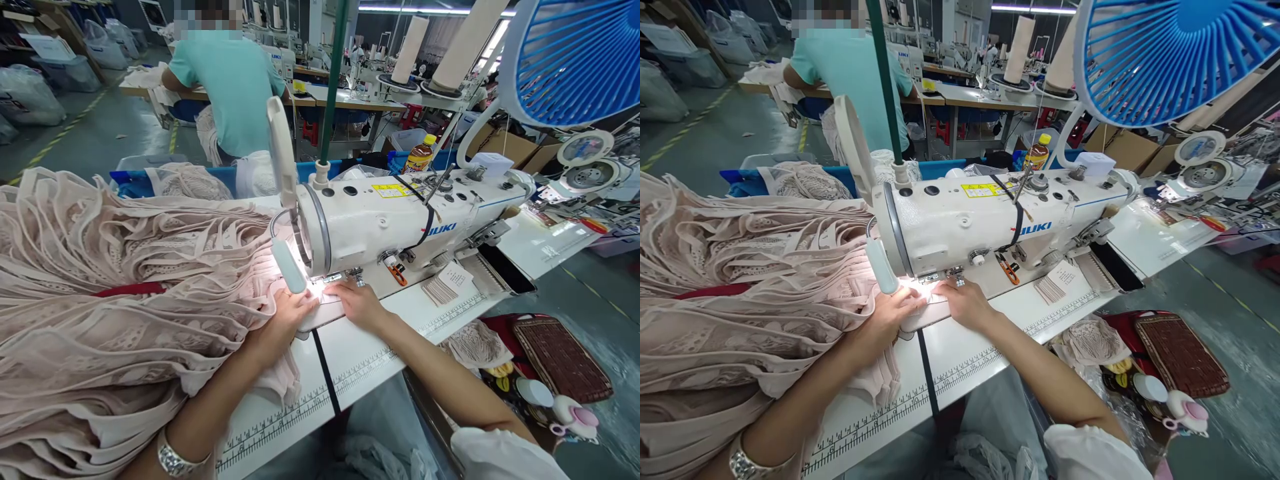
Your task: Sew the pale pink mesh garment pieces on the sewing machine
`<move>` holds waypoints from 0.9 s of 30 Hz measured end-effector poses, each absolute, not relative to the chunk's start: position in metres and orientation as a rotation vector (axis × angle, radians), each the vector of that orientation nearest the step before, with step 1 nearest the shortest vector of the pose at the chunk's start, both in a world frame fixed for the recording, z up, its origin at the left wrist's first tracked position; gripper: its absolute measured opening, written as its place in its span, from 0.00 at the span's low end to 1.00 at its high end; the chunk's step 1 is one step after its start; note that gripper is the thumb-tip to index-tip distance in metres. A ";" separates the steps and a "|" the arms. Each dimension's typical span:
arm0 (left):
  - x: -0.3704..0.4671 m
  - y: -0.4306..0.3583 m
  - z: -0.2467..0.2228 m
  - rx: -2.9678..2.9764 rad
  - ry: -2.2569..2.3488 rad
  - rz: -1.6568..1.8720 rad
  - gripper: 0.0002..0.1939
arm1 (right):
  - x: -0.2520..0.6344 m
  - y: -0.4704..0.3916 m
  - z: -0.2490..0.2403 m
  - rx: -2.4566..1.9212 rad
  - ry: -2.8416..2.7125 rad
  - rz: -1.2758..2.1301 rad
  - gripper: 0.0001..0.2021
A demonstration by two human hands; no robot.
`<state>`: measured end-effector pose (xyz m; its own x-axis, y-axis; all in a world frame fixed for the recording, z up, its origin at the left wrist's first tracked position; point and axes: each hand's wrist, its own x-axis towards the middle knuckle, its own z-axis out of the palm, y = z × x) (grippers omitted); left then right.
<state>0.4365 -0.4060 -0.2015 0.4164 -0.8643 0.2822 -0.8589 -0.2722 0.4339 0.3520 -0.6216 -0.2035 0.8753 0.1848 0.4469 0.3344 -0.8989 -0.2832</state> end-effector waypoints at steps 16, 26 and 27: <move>0.418 -0.413 -0.186 2.261 -1.654 0.386 0.14 | 0.350 -0.619 -0.197 -2.611 -0.555 -0.550 0.16; 0.424 -0.400 -0.208 2.301 -1.554 0.245 0.25 | 0.346 -0.619 -0.192 -2.693 -0.623 -0.507 0.16; 0.425 -0.400 -0.210 2.305 -1.567 0.244 0.27 | 0.346 -0.619 -0.194 -2.721 -0.606 -0.494 0.16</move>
<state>0.4249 -0.4000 -0.2100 0.3761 -0.8666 0.3279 -0.9253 -0.3324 0.1828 0.3456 -0.6194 -0.1936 0.8510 0.3485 0.3928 0.4551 -0.8627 -0.2206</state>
